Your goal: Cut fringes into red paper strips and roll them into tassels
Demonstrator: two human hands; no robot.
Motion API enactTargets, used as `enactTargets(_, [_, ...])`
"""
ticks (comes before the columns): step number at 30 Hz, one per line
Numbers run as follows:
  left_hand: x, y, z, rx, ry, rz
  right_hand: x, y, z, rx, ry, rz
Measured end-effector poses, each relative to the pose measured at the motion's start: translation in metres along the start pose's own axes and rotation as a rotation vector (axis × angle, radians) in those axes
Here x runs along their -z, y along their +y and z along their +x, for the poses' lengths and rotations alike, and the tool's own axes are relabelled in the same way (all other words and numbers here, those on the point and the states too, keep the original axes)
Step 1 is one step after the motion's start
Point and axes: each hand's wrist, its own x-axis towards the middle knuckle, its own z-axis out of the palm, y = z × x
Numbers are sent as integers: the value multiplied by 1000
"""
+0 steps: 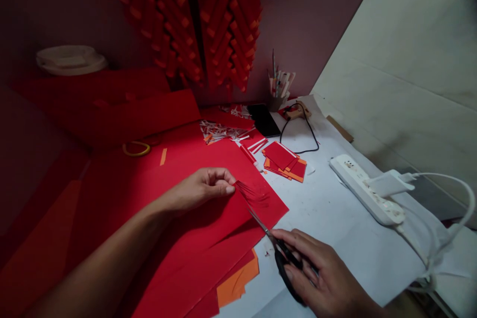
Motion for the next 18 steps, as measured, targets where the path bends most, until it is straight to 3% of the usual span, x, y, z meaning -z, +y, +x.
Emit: enactTargets(18, [1,-1,0,-9,-8,23,0,0,1,-14,-29,35])
